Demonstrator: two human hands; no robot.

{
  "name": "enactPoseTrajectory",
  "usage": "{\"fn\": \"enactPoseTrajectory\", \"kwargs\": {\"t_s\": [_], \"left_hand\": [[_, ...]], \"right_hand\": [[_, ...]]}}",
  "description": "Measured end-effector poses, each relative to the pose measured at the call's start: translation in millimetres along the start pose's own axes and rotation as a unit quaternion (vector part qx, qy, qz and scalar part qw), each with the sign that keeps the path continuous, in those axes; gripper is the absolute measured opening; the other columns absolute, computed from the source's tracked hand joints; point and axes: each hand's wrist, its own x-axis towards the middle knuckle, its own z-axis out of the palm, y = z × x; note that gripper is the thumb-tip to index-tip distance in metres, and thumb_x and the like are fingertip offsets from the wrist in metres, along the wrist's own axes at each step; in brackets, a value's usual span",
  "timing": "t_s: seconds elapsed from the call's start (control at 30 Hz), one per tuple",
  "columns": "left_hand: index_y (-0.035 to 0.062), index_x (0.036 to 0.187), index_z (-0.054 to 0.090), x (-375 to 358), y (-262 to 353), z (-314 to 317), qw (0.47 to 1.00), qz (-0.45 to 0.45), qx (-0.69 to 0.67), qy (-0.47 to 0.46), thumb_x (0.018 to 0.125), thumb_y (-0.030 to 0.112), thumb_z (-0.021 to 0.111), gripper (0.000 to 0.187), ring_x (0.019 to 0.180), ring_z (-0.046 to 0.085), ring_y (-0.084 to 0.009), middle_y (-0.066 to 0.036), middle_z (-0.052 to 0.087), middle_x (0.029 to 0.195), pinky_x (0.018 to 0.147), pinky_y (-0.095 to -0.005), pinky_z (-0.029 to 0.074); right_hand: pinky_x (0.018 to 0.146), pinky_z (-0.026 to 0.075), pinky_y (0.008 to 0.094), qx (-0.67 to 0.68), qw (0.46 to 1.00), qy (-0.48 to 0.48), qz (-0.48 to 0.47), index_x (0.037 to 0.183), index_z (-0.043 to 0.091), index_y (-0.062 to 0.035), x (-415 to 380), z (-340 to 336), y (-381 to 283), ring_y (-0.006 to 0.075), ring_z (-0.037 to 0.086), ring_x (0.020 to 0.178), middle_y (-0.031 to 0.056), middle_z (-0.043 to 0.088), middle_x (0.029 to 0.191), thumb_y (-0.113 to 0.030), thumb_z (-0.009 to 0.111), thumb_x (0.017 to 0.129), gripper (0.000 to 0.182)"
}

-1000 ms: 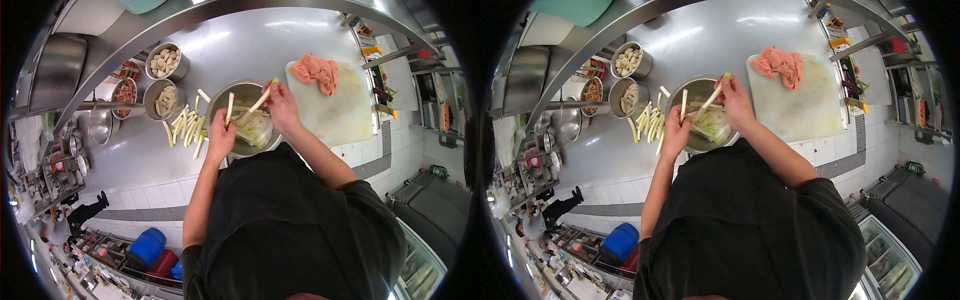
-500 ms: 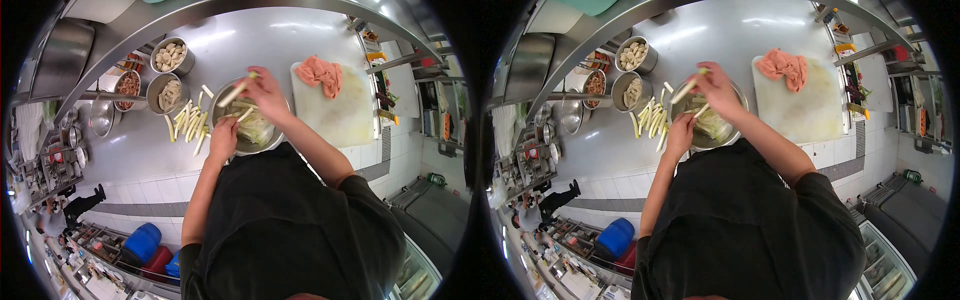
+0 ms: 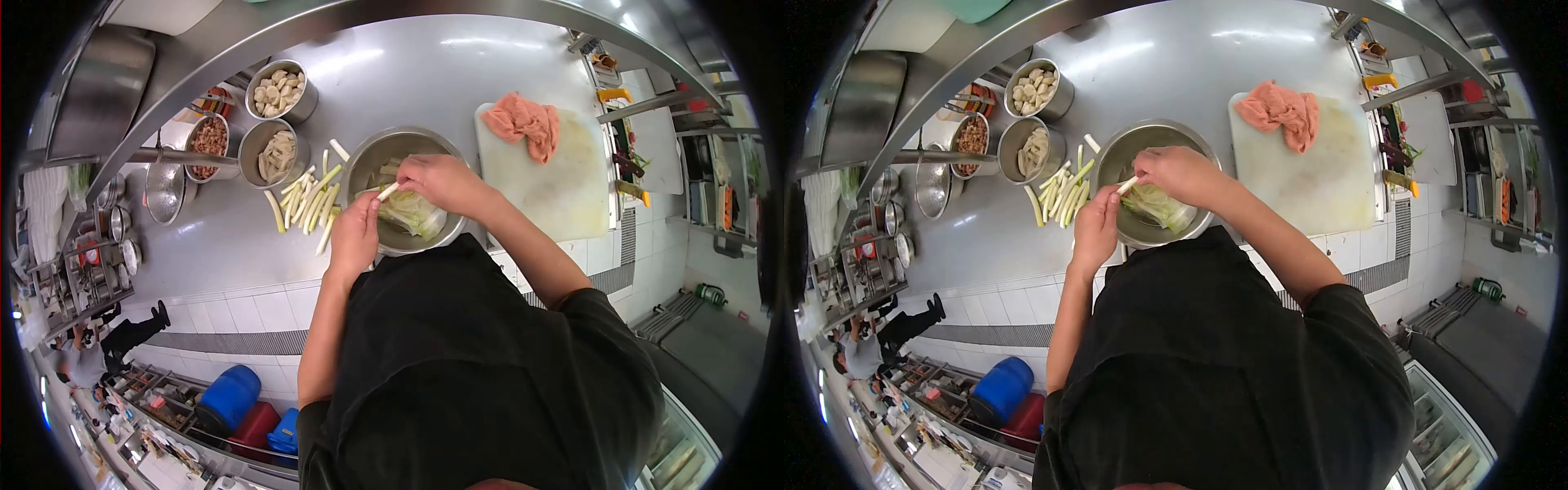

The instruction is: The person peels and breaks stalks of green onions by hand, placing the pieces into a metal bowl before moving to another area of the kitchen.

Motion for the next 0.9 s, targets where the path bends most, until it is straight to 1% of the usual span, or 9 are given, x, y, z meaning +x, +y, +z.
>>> {"fn": "enactPoseTrajectory", "kwargs": {"t_s": [0.13,0.2,0.33,0.43,0.5,0.53,0.6,0.73,0.9], "left_hand": [[0.006,0.115,0.067,-4,10,-3,0.999,0.038,-0.02,0.028,0.109,0.022,0.049,0.025,0.078,0.065,-0.0409,-0.02,0.069,0.088,0.07,-0.0429,0.05],[0.0057,0.114,0.067,-5,14,-7,0.998,0.016,-0.051,0.017,0.11,0.022,0.048,0.025,0.075,0.065,-0.0361,-0.019,0.068,0.086,0.069,-0.0411,0.05],[0.0039,0.113,0.067,-6,12,-6,0.998,0.013,-0.058,0.017,0.111,0.023,0.047,0.028,0.067,0.06,-0.0264,-0.014,0.064,0.078,0.065,-0.0371,0.047],[0.0025,0.113,0.065,-5,4,2,0.97,-0.004,-0.241,0.003,0.112,0.025,0.045,0.031,0.06,0.048,-0.0154,-0.004,0.055,0.07,0.058,-0.0301,0.039],[0.0035,0.108,0.062,-5,12,4,0.892,-0.106,-0.44,0.004,0.113,0.029,0.044,0.032,0.056,0.035,-0.0082,0.004,0.042,0.068,0.054,-0.0251,0.029],[0.0035,0.108,0.062,-4,12,2,0.892,-0.105,-0.44,0.006,0.113,0.029,0.044,0.032,0.056,0.035,-0.0082,0.004,0.042,0.068,0.054,-0.0251,0.029],[0.0059,0.102,0.058,-4,11,-1,0.771,-0.155,-0.615,-0.049,0.112,0.032,0.044,0.032,0.055,0.03,-0.0071,0.004,0.037,0.066,0.052,-0.024,0.026],[0.008,0.094,0.055,-7,-6,-1,0.687,-0.168,-0.687,-0.168,0.112,0.035,0.043,0.035,0.055,0.03,-0.0073,0.004,0.036,0.066,0.052,-0.0236,0.028],[0.0117,0.085,0.047,-3,2,-6,0.603,-0.112,-0.757,-0.224,0.111,0.043,0.042,0.041,0.053,0.029,-0.0084,0.004,0.036,0.065,0.051,-0.0233,0.027]], "right_hand": [[0.071,0.052,0.0451,-0.026,0.998,0.023,-0.053,0.096,0.058,-0.0053,-2,4,2,0.0342,0.067,0.09,0.0128,0.067,0.097,-0.016,0.065,0.093,0.012],[0.072,0.054,0.0427,-0.076,0.982,0.097,-0.145,0.093,0.057,-0.0058,-3,11,6,0.0326,0.067,0.093,0.0114,0.066,0.101,-0.015,0.064,0.093,0.012],[0.073,0.056,0.0412,-0.075,0.975,0.145,-0.15,0.093,0.056,-0.0055,-2,15,-3,0.0322,0.067,0.095,0.012,0.065,0.107,-0.015,0.067,0.091,0.014],[0.08,0.056,0.0413,-0.134,0.943,0.258,-0.163,0.093,0.058,-0.0046,-4,17,-21,0.0337,0.065,0.1,0.0144,0.063,0.113,-0.013,0.072,0.087,0.018],[0.087,0.054,0.0415,-0.19,0.918,0.317,-0.143,0.093,0.059,-0.0046,-6,20,-28,0.0352,0.061,0.109,0.0163,0.06,0.12,-0.012,0.077,0.082,0.022],[0.087,0.054,0.0415,-0.19,0.918,0.317,-0.144,0.093,0.059,-0.0046,-7,22,-31,0.0352,0.061,0.109,0.0163,0.06,0.12,-0.012,0.077,0.082,0.022],[0.091,0.05,0.0425,-0.191,0.916,0.334,-0.116,0.092,0.06,-0.0049,-8,26,-32,0.0347,0.058,0.11,0.0156,0.058,0.121,-0.01,0.079,0.079,0.024],[0.09,0.049,0.0435,-0.166,0.918,0.337,-0.124,0.094,0.059,-0.0042,-7,29,-26,0.035,0.058,0.106,0.0158,0.058,0.118,-0.009,0.079,0.079,0.026],[0.09,0.048,0.0432,0.02,0.976,0.185,-0.114,0.098,0.055,-0.0033,-9,40,-24,0.0357,0.058,0.104,0.0142,0.059,0.115,-0.004,0.076,0.084,0.026]]}}
